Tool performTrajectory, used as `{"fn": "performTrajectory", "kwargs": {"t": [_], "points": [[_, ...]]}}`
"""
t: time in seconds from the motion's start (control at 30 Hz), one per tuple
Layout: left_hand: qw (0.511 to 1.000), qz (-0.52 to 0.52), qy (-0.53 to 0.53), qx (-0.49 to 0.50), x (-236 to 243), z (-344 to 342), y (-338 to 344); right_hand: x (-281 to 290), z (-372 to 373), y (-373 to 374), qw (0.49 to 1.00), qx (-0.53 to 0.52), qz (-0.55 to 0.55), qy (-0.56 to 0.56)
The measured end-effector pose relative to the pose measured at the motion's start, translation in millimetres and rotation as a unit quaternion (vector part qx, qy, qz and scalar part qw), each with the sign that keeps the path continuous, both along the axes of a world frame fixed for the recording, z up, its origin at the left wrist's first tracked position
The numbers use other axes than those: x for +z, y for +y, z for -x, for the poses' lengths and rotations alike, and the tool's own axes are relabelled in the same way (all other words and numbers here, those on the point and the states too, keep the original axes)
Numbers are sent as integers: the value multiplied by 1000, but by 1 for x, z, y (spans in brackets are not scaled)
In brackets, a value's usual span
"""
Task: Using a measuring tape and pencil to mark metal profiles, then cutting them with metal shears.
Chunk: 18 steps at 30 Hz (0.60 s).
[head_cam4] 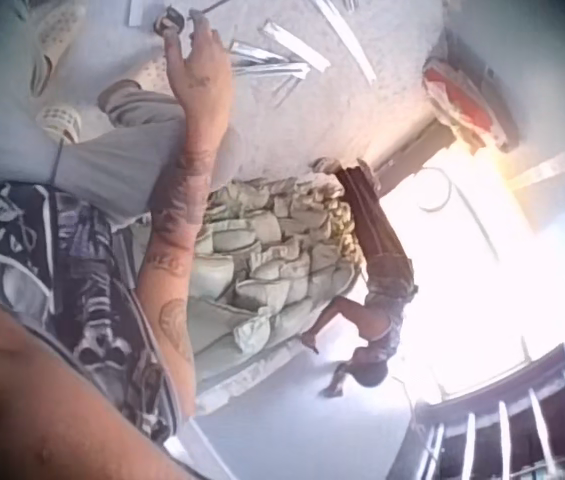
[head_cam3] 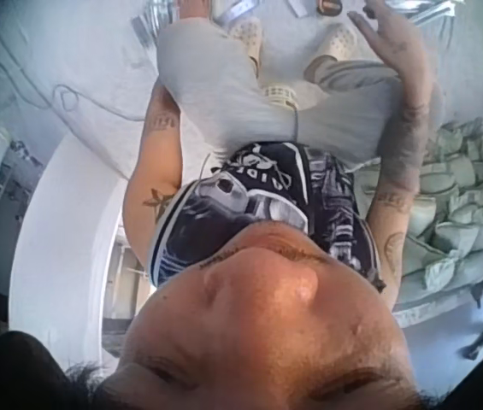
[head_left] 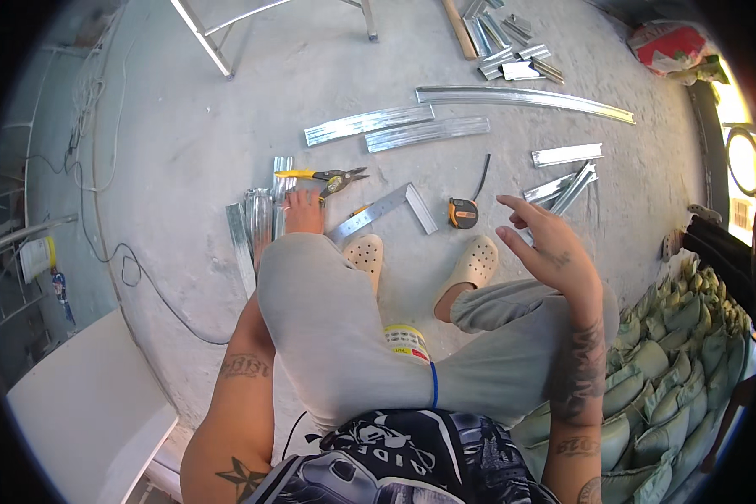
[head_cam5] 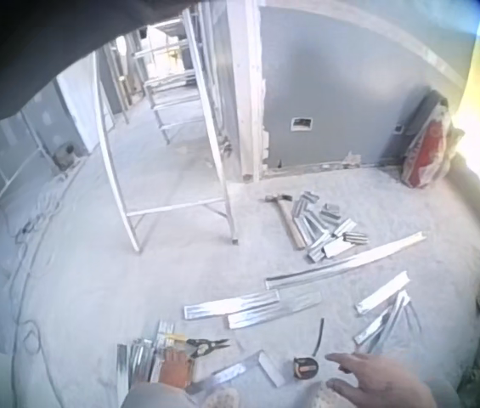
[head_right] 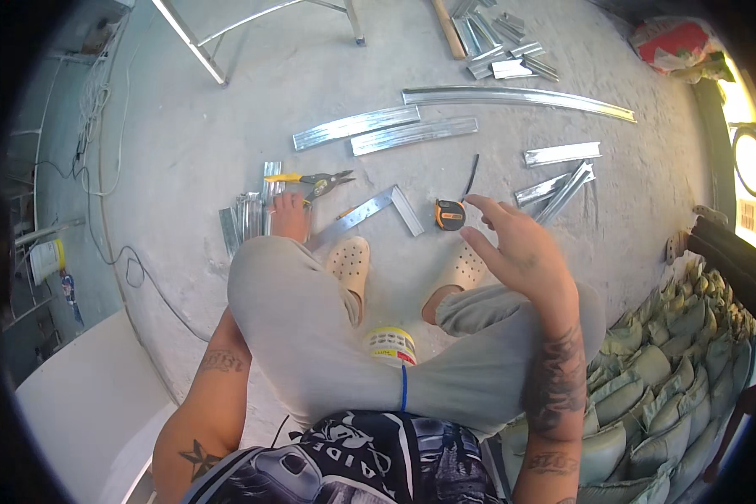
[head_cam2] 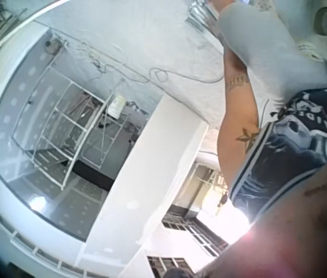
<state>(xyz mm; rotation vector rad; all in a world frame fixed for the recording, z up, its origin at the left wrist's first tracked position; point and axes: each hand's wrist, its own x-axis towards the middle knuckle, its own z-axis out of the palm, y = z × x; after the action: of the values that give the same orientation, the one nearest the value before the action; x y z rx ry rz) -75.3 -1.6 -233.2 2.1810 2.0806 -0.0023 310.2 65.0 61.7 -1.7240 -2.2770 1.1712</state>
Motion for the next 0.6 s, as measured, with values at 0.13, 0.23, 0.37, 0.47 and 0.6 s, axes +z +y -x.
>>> {"fn": "performTrajectory", "kwargs": {"t": [0.13, 0.23, 0.37, 0.47, 0.6], "points": [[978, 25, -166, -120, -23, -26, 10, -15, -7, -5, 995, 36, -10, -93], [968, 196, -123, -101, -31, -42, 22, -25, -11, -9, 988, 61, -13, -139], [967, 213, -117, -71, -43, -46, 29, -15, -2, -10, 992, 50, 35, -111], [963, 204, -157, -74, -42, -56, 35, -14, -7, -11, 994, 33, 40, -99], [970, 192, -136, -61, -52, -54, 32, -3, 7, -6, 993, 47, 21, -102]]}}
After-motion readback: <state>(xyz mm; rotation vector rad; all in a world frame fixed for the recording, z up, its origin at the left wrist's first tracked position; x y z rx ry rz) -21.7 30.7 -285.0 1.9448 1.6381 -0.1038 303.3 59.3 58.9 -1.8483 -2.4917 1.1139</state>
